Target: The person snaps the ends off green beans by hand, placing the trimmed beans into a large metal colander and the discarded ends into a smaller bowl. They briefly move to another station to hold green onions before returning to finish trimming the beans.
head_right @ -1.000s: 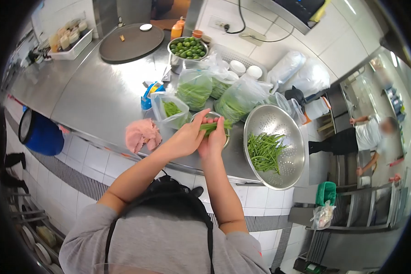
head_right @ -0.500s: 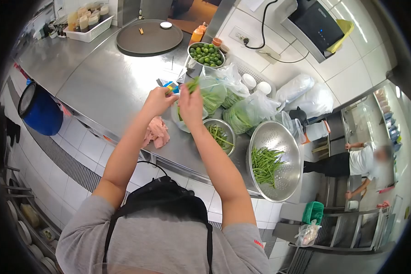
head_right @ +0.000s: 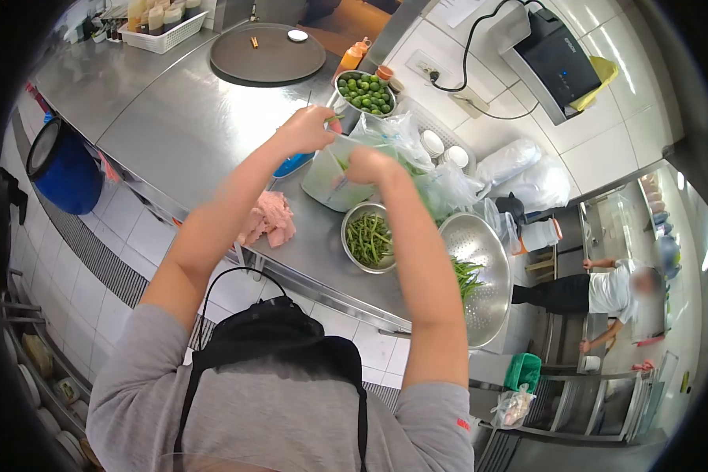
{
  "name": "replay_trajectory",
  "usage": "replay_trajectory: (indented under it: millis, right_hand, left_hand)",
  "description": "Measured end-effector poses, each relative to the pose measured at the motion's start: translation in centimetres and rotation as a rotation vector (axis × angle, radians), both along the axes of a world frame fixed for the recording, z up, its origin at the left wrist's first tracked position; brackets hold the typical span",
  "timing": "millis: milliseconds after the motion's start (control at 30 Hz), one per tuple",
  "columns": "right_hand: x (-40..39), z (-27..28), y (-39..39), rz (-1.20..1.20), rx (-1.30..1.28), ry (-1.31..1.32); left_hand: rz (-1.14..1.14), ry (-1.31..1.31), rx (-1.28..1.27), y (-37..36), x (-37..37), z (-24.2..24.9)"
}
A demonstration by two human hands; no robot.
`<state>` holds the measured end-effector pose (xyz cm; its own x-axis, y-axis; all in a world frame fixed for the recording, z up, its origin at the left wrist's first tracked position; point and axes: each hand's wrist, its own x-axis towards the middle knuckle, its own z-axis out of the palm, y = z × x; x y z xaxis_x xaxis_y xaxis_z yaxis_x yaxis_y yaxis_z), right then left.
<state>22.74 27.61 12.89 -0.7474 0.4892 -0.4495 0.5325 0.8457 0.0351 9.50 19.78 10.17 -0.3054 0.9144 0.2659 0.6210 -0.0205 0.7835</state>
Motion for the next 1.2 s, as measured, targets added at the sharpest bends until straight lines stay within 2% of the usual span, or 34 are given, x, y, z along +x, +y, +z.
replay_trajectory:
  millis: [67, 133, 200, 267, 333, 367, 433, 467, 533, 567, 633, 700, 800, 933, 1000, 1133, 1200]
  right_hand:
    - [0.2, 3.2, 0.0, 0.003, -0.011, -0.017]
    - [0.0, 4.9, 0.5, -0.136, -0.090, -0.023]
    - [-0.3, 5.9, 0.3, -0.151, -0.122, -0.010]
    - [-0.7, 4.8, 1.1, -0.169, -0.160, 0.008]
    - [-1.1, 1.9, 3.1, 0.022, -0.061, -0.079]
    - [-1.1, 2.4, 2.6, 0.023, -0.058, -0.077]
    - [-0.8, 3.2, 0.9, -0.200, -0.197, 0.052]
    - [-1.1, 2.8, 1.1, -0.199, -0.206, 0.046]
    - [-2.0, 2.0, 2.0, 0.139, -0.008, -0.116]
    - [-2.3, 0.0, 3.5, 0.146, -0.001, -0.118]
    - [-2.5, -5.8, 6.9, 0.338, -0.084, 0.224]
    - [-2.9, -7.0, 6.0, 0.341, -0.128, 0.162]
    - [-2.9, -8.5, 4.3, 0.373, -0.051, 0.040]
    - [-3.9, -9.6, 3.6, 0.415, 0.053, 0.016]
    - [-4.1, -9.7, 3.6, 0.438, 0.082, 0.051]
    - [-2.9, -8.1, 4.1, 0.538, 0.128, 0.149]
    - [-1.9, -5.5, 4.1, 0.606, 0.164, 0.183]
  left_hand:
    - [-0.034, -0.022, -0.035, 0.0, -0.7, 1.5]
    - [-0.083, -0.027, -0.019, 0.3, -1.1, 2.7]
    - [-0.043, -0.030, -0.012, 0.2, -1.2, 3.5]
    - [-0.012, -0.045, -0.040, 0.5, -1.6, 3.0]
    - [-0.043, 0.015, -0.094, 1.2, -2.1, 1.7]
    - [-0.071, -0.009, -0.118, 1.2, -2.2, 1.7]
    - [-0.097, -0.040, -0.152, 1.4, -2.4, 1.4]
    - [-0.081, -0.058, -0.134, 1.8, -2.7, 1.2]
    - [-0.063, -0.083, -0.121, 2.2, -2.4, 0.3]
    - [-0.071, -0.111, -0.115, 2.8, -2.2, -0.3]
    - [-0.072, -0.182, -0.120, 2.9, -1.7, 0.0]
    - [-0.041, -0.156, -0.096, 2.7, -1.2, 0.5]
    - [0.016, -0.097, -0.043, 2.9, -1.7, -0.2]
    - [0.053, -0.050, -0.151, 3.0, -2.5, -1.1]
    - [0.039, 0.043, 0.002, 3.0, -2.5, -2.5]
    - [0.027, -0.047, -0.014, 2.1, -2.4, -2.1]
    - [0.027, -0.035, -0.037, 2.0, -2.4, -1.4]
